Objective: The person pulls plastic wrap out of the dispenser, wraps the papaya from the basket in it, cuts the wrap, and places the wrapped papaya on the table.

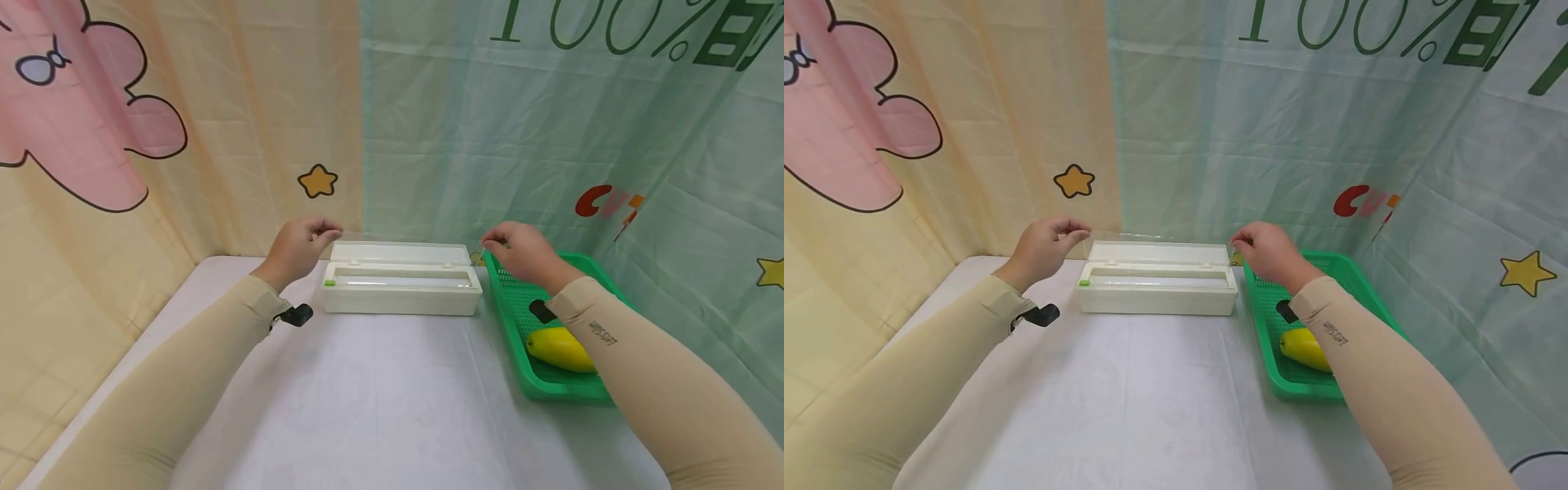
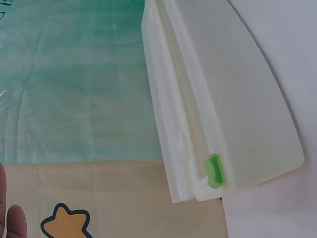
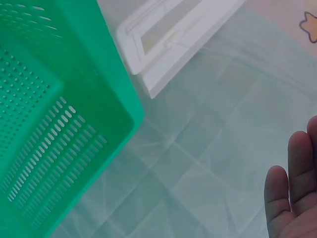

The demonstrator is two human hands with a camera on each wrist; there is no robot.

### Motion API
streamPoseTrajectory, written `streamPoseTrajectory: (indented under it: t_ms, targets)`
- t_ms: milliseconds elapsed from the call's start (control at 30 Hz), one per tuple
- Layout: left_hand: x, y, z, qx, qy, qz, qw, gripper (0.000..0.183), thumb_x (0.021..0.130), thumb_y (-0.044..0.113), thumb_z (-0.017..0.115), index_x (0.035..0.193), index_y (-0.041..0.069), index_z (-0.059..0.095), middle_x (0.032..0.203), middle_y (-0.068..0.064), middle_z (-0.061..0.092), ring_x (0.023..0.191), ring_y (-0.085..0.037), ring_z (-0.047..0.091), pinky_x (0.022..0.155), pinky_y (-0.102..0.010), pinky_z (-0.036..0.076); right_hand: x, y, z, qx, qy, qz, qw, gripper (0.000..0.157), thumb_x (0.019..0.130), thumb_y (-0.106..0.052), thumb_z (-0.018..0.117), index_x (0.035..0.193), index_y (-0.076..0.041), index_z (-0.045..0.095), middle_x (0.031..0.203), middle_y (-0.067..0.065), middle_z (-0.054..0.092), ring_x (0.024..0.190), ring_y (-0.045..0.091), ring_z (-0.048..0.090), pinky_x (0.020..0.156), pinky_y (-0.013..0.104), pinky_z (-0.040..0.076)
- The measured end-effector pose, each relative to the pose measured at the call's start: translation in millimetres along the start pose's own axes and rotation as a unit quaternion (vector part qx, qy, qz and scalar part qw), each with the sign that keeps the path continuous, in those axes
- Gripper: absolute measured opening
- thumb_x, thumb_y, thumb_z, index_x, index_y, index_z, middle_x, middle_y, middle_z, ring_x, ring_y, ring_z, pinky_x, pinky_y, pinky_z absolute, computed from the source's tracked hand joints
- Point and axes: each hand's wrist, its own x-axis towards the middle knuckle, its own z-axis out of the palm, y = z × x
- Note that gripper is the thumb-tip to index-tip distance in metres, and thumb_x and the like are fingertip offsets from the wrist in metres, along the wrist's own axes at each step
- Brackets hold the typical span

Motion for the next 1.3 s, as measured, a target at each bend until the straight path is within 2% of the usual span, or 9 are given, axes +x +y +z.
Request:
streamPoseTrajectory:
  t_ms: [200,633,800,1100,1200,1300]
  targets:
    - [-2.7,6.1,-4.6,-0.011,0.020,0.018,0.9996,0.016,0.104,0.019,0.068,0.111,0.007,0.076,0.109,-0.009,0.075,0.092,-0.025,0.064,0.079,-0.037,0.050,-4.1,-5.0,-5.7,0.008,0.016,0.001,1.000,0.029,0.111,-0.018,0.053,0.127,-0.001,0.071,0.130,0.021,0.067,0.110,0.035,0.064,0.096,0.053,0.054]
    - [-11.5,23.7,-18.4,-0.006,0.030,0.042,0.9986,0.016,0.104,0.018,0.068,0.109,0.006,0.076,0.106,-0.010,0.074,0.087,-0.023,0.058,0.073,-0.031,0.044,-24.0,-11.8,-13.4,0.015,0.061,-0.029,0.998,0.028,0.110,-0.019,0.057,0.125,-0.001,0.072,0.128,0.019,0.069,0.114,0.037,0.066,0.099,0.056,0.054]
    - [-15.1,29.7,-21.8,-0.002,0.036,0.058,0.9977,0.015,0.104,0.018,0.068,0.108,0.005,0.075,0.105,-0.010,0.074,0.085,-0.022,0.057,0.068,-0.027,0.041,-30.6,-11.4,-13.4,0.026,0.086,-0.048,0.995,0.025,0.110,-0.019,0.058,0.121,-0.002,0.073,0.125,0.017,0.071,0.109,0.034,0.067,0.090,0.050,0.053]
    - [-24.2,38.6,-26.4,-0.005,0.033,0.076,0.9966,0.016,0.105,0.018,0.065,0.109,0.003,0.072,0.105,-0.011,0.070,0.092,-0.022,0.058,0.076,-0.033,0.043,-40.3,-14.8,-14.3,0.041,0.117,-0.063,0.990,0.024,0.109,-0.019,0.057,0.118,-0.004,0.073,0.118,0.016,0.073,0.104,0.031,0.064,0.084,0.043,0.051]
    - [-26.4,39.8,-26.6,-0.009,0.037,0.088,0.9954,0.014,0.105,0.016,0.066,0.108,0.003,0.071,0.104,-0.010,0.070,0.093,-0.022,0.059,0.078,-0.032,0.045,-43.4,-15.3,-15.1,0.041,0.129,-0.068,0.988,0.023,0.109,-0.020,0.058,0.117,-0.005,0.074,0.117,0.015,0.074,0.100,0.026,0.063,0.084,0.038,0.050]
    - [-28.5,41.5,-27.2,-0.014,0.044,0.107,0.9932,0.012,0.104,0.014,0.067,0.107,0.003,0.071,0.103,-0.010,0.070,0.094,-0.022,0.061,0.080,-0.031,0.047,-46.2,-15.0,-15.7,0.042,0.141,-0.072,0.986,0.021,0.109,-0.021,0.060,0.116,-0.008,0.075,0.116,0.012,0.075,0.097,0.015,0.061,0.083,0.030,0.048]
